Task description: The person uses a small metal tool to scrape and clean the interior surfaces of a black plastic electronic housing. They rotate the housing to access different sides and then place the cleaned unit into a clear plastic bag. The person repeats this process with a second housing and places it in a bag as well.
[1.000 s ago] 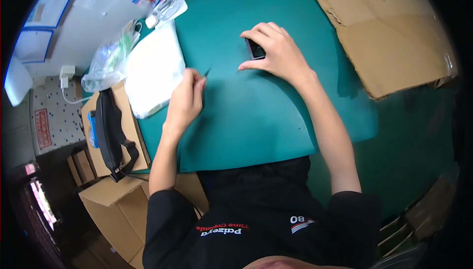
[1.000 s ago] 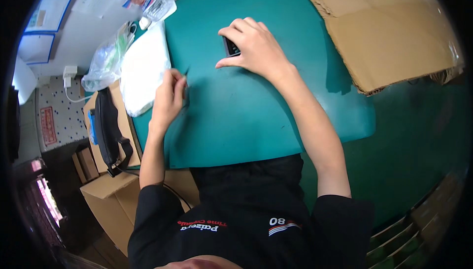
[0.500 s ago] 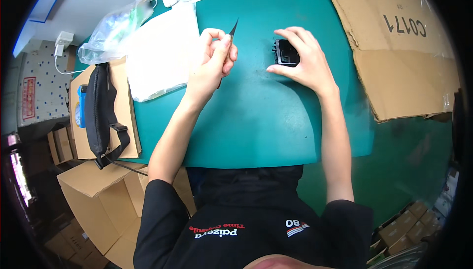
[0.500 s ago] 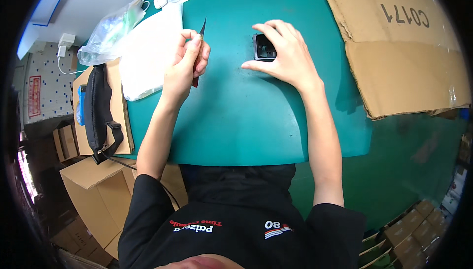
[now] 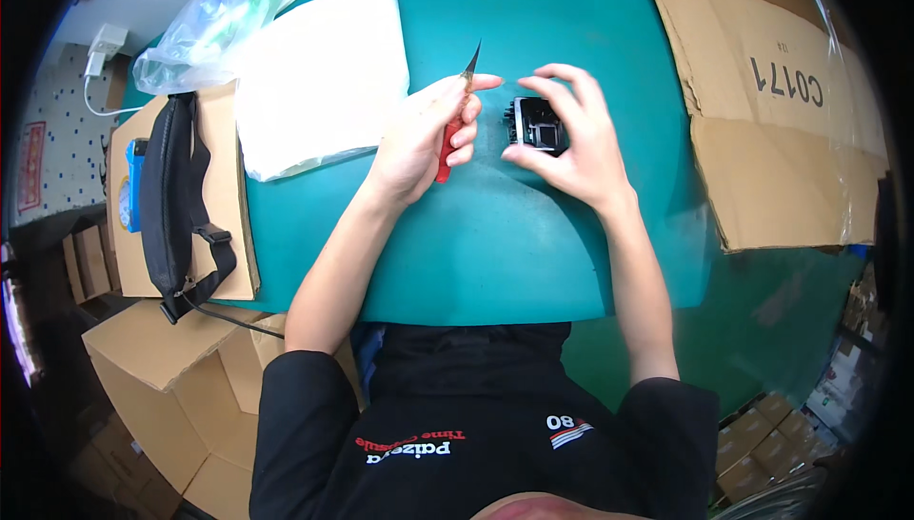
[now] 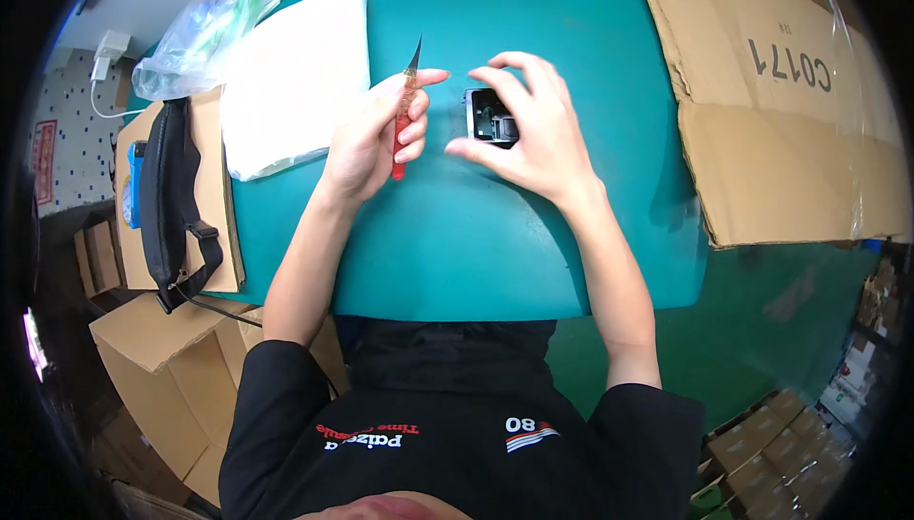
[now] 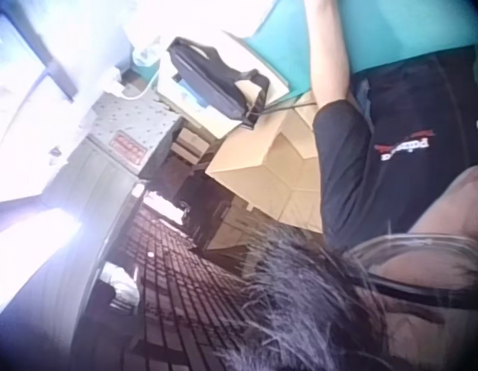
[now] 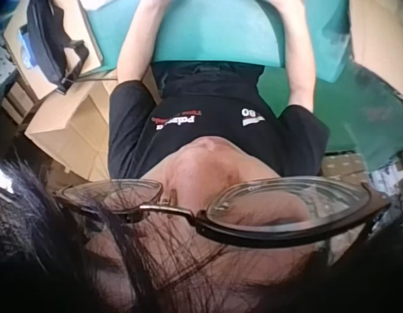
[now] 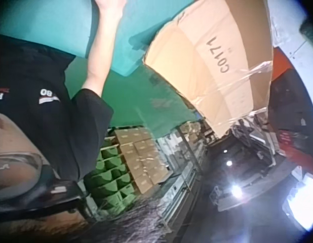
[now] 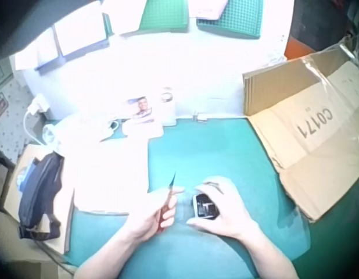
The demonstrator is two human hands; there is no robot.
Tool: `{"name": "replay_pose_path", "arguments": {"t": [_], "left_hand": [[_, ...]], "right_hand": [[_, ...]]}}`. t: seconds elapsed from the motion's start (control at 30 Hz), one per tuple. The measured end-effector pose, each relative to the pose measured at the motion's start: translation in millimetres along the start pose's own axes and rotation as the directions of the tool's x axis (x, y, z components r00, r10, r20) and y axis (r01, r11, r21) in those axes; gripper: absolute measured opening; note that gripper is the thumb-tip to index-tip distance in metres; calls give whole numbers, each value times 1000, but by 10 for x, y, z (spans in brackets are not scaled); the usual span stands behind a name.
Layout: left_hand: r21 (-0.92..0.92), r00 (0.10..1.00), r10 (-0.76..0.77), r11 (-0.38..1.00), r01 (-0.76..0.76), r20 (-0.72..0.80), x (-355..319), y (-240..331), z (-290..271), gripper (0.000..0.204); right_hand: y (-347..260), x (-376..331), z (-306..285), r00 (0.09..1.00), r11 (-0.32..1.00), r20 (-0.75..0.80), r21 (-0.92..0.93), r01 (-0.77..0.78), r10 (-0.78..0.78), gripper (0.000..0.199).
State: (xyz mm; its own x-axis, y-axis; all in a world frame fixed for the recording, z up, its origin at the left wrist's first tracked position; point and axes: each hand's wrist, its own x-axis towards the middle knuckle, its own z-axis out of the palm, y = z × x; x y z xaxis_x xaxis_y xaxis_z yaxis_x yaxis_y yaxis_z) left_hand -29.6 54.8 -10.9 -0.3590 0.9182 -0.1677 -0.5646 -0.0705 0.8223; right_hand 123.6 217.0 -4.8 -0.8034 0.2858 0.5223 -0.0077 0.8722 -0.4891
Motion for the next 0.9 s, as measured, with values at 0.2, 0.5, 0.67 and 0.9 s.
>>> {"name": "replay_pose_path", "arguments": {"t": [0.2, 0.5, 0.67, 0.9], "left_hand": [[802, 889, 458, 534, -268, -8, -43, -122, 111, 28], [939, 848, 529, 277, -202, 27, -145, -148, 171, 24], [960, 850, 527, 224, -168, 26, -126, -162, 170, 23], [989, 763, 640, 28, -143, 92, -147, -203, 165, 28]], "right_hand": [[-481, -64, 108, 975, 994, -221, 97, 42, -20, 36], [-788, -67, 376, 996, 985, -39, 148, 83, -78, 32], [-730, -89, 389, 989, 969, -43, 198, 146, -140, 16], [-544, -164, 207, 993, 925, 64, 362, -117, 100, 18]]}}
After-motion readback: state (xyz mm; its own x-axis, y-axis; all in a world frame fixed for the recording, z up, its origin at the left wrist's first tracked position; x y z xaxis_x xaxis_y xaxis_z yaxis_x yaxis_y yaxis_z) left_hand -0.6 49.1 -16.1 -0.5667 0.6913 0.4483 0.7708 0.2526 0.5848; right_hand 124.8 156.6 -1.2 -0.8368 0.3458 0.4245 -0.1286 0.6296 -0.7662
